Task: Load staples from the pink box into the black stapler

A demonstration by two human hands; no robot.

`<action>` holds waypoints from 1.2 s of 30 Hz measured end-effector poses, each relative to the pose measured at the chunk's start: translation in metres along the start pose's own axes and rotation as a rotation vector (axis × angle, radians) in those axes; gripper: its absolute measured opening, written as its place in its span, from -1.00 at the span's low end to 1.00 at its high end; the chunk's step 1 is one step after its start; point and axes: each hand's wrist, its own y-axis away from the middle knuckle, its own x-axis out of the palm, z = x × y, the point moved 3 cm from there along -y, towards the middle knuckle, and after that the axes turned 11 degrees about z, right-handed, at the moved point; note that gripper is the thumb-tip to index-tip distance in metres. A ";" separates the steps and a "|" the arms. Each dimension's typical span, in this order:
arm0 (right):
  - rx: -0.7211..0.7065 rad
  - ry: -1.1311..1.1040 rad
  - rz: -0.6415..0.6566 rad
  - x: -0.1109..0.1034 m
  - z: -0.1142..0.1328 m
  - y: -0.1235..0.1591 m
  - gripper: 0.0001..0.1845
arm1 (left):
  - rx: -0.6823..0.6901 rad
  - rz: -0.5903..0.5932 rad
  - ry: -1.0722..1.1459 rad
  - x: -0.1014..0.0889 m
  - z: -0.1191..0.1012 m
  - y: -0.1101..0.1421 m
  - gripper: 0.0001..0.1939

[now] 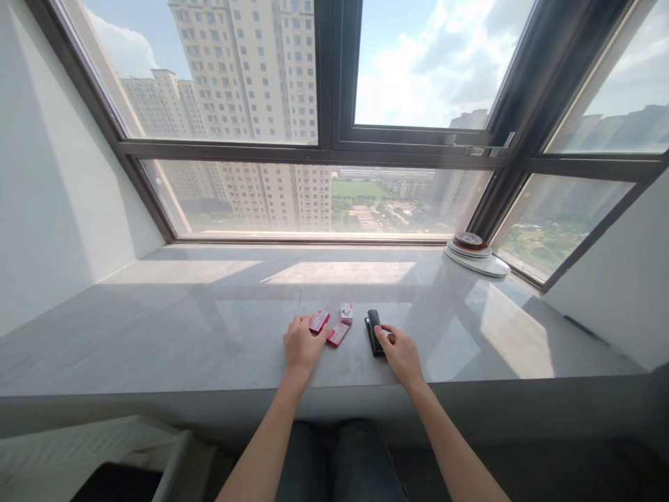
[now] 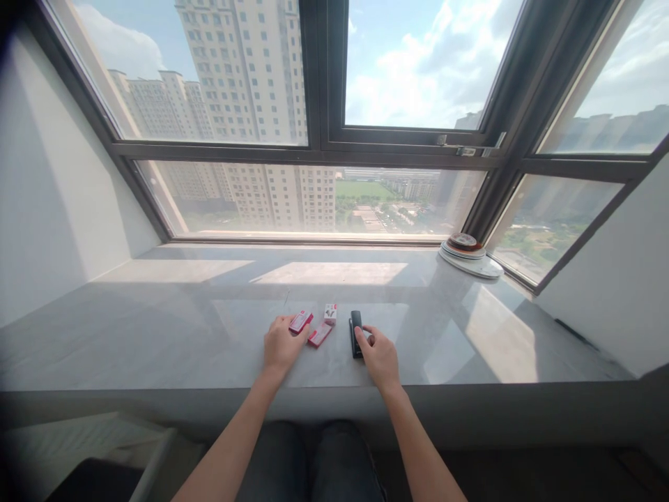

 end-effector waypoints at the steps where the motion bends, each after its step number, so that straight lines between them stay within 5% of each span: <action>1: 0.001 0.001 -0.001 0.000 0.000 0.000 -0.28 | -0.017 0.000 -0.010 -0.002 0.004 -0.006 -0.62; 6: 0.003 0.009 -0.002 -0.001 0.000 0.000 -0.29 | -0.078 -0.076 -0.056 -0.018 0.029 -0.011 -0.60; 11: 0.010 0.037 -0.020 -0.001 0.003 0.001 -0.28 | -0.203 -0.145 -0.220 -0.040 0.060 0.026 -0.60; 15: 0.008 0.082 -0.039 0.001 0.005 0.003 -0.29 | -0.051 -0.129 -0.234 -0.038 0.028 0.049 -0.56; 18: -0.002 0.119 -0.040 0.003 0.008 0.004 -0.31 | 0.197 0.035 -0.159 -0.014 -0.023 0.045 -0.60; 22: -0.013 0.133 -0.020 0.002 0.010 0.007 -0.37 | 0.261 0.130 -0.125 0.017 -0.063 0.025 -0.54; 28: -0.084 0.134 0.049 -0.020 0.002 0.004 -0.48 | 0.167 0.090 -0.102 0.024 -0.047 0.024 -0.57; 32: -0.210 0.159 0.091 -0.023 0.012 -0.008 -0.54 | 0.373 0.220 -0.050 0.019 -0.045 0.046 -0.59; 36: -0.282 0.174 0.214 -0.002 0.039 -0.016 -0.54 | 0.552 0.317 -0.012 0.009 -0.048 0.057 -0.45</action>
